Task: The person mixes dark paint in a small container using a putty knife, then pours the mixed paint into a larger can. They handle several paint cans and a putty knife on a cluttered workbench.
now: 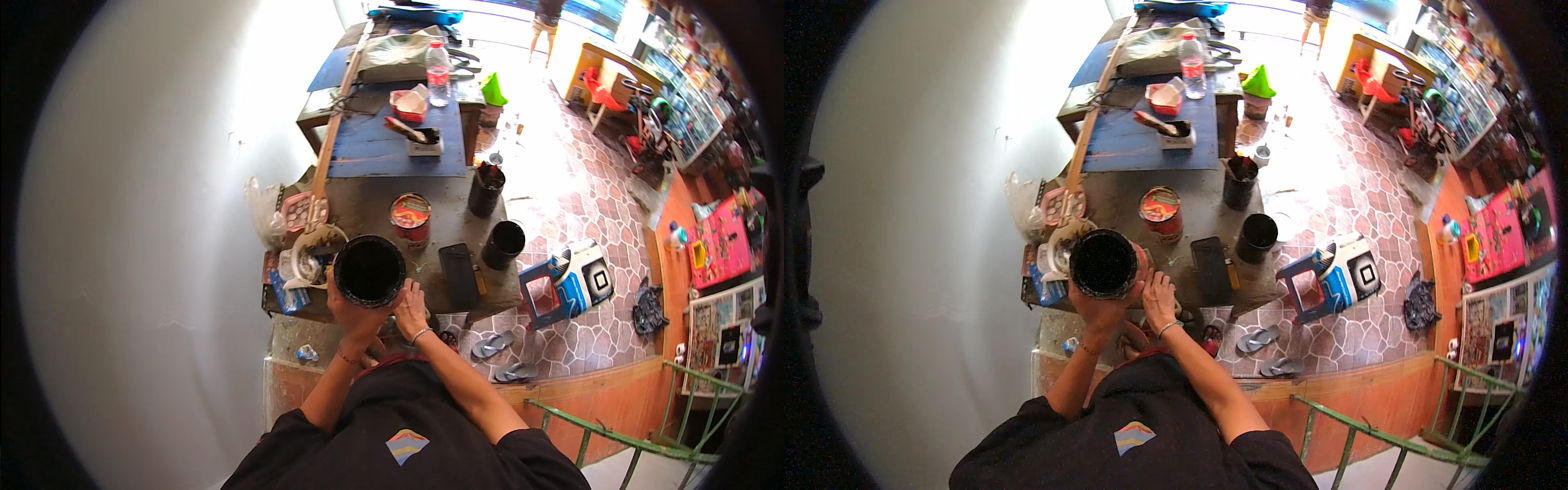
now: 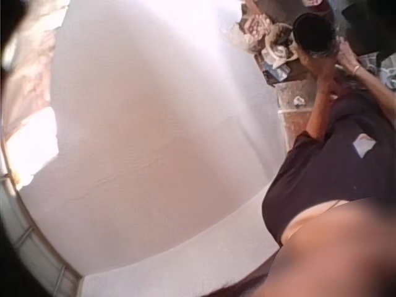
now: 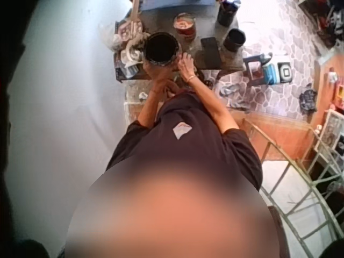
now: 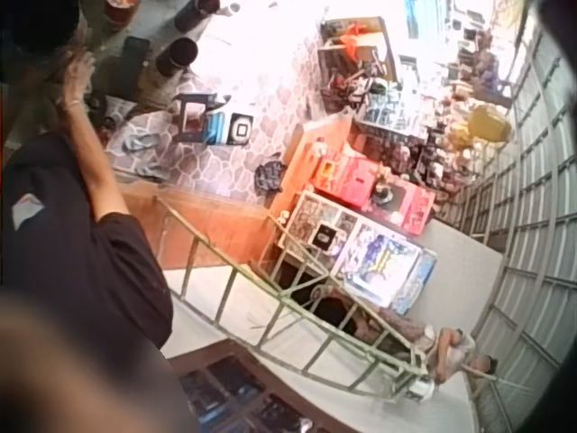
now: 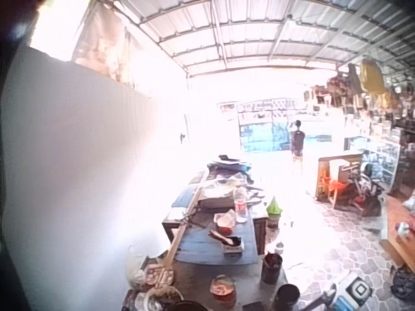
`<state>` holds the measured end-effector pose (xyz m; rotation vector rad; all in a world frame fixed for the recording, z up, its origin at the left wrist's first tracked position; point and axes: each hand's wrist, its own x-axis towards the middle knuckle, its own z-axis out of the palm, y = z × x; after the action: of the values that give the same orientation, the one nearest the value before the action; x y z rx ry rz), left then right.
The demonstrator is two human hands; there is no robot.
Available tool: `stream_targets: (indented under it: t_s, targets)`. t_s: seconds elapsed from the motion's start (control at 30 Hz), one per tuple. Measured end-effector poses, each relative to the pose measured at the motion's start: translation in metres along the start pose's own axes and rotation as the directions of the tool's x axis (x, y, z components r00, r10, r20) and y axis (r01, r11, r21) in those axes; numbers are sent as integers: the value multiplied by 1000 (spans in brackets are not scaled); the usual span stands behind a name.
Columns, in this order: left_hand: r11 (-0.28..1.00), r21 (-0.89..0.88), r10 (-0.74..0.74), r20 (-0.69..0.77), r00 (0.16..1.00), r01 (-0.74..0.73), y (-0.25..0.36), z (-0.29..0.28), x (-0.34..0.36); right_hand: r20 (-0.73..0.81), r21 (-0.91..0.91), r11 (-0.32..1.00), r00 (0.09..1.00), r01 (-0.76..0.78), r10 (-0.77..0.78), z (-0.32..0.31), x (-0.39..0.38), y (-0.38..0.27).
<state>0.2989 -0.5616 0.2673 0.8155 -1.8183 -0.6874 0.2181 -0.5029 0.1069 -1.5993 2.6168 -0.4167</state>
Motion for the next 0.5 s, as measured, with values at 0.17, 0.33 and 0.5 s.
stream_targets:
  t_s: [0.17,0.33,0.5]
  targets:
    - [994,100,48,3,999,-48,4,-4,8,-96,147,987,994,69,-55,-49,-29,11]
    - [1000,25,2,-15,1000,-1,12,-12,7,-149,415,910,985,-18,88,-95,-89,53]
    - [986,168,-1,-3,1000,1,17,-25,-2,-167,421,891,951,-169,259,-114,-131,114]
